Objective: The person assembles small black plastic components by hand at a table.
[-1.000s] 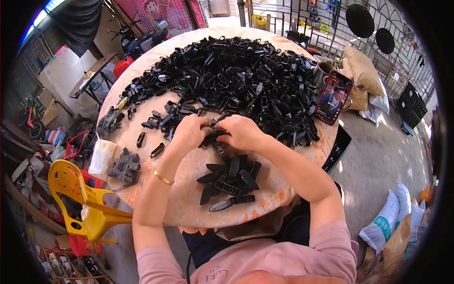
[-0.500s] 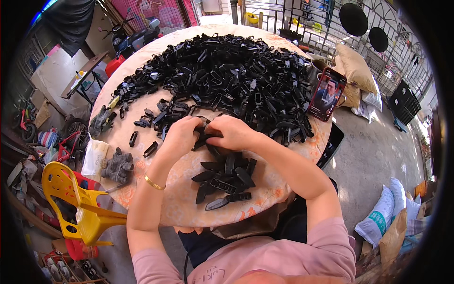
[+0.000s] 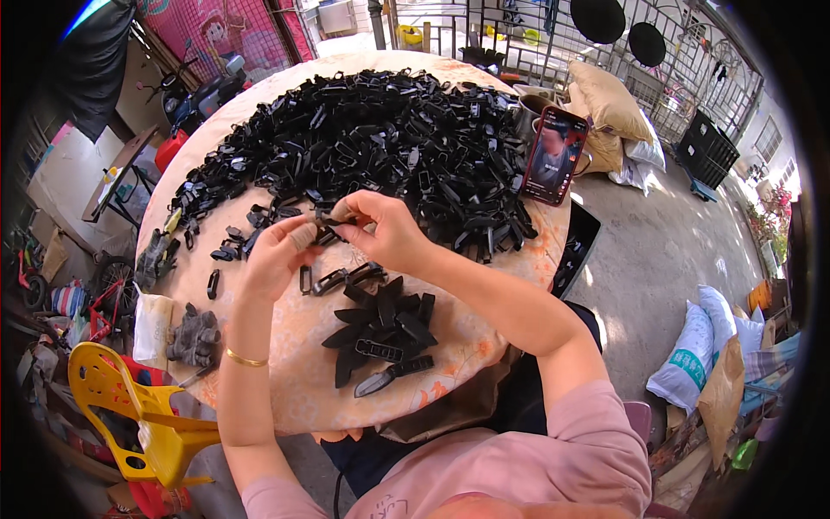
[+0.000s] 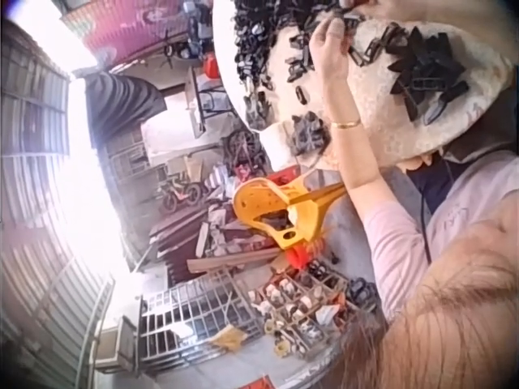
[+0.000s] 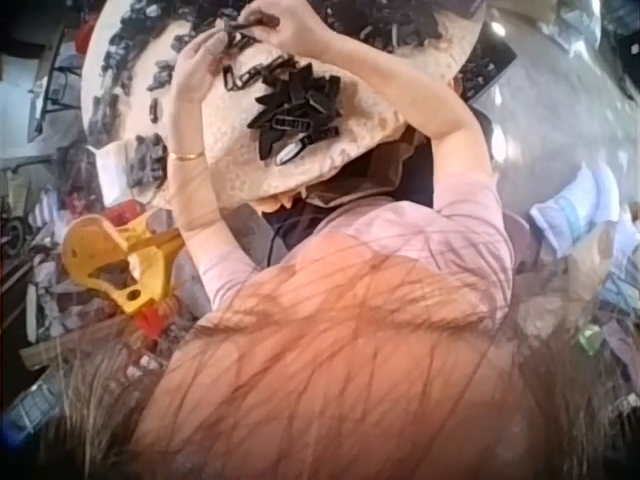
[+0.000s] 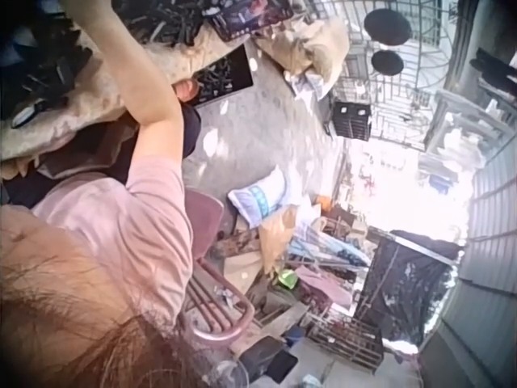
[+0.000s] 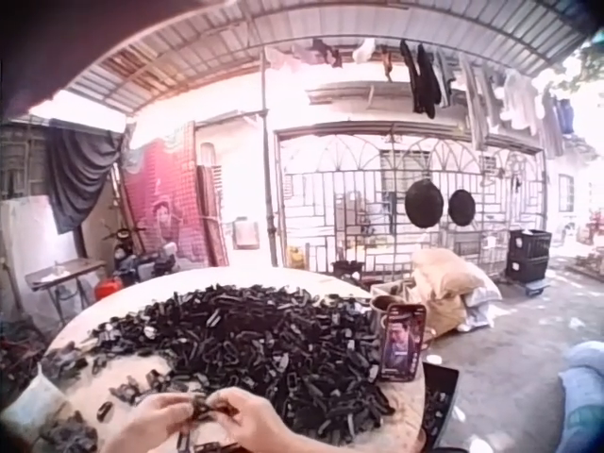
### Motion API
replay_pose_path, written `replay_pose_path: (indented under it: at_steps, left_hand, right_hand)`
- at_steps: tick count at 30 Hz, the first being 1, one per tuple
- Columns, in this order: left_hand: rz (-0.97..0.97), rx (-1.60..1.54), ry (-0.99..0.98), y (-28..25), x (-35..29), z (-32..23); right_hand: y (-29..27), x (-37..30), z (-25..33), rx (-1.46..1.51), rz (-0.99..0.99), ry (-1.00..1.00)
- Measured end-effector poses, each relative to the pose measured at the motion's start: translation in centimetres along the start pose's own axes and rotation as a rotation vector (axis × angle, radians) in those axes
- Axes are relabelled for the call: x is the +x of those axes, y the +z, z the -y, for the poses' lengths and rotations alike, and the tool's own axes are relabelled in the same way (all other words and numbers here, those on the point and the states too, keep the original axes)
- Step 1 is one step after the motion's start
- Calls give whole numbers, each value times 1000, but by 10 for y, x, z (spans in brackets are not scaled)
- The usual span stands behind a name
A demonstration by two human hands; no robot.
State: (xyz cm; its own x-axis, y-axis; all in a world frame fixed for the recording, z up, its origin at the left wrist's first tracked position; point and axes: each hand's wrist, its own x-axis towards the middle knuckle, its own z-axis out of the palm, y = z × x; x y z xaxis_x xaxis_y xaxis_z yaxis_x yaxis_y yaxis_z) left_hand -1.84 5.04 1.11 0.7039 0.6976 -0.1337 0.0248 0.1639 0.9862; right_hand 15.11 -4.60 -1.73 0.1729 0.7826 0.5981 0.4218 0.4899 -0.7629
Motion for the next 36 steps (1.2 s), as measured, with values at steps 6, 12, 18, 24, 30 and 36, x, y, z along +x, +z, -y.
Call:
replay_pose_path:
  at_steps: [6, 12, 18, 24, 30, 36]
  left_hand:
    - [43, 123, 295, 26, -6, 7]
    - [-100, 396, 525, 42, -10, 14]
    - [-197, 453, 492, 44, -13, 11]
    - [-170, 175, 442, 41, -11, 16]
    - [-233, 252, 517, 41, -7, 22]
    - [-239, 134, 496, 55, -17, 19]
  right_hand:
    - [5, -2, 4, 476, -126, 151]
    - [-1, -3, 5, 531, -67, 186]
    - [-6, -4, 12, 460, -23, 217]
    - [-2, -7, 20, 256, -47, 152]
    - [1, -9, 16, 85, -116, 41]
    - [0, -10, 21, -196, -149, -61]
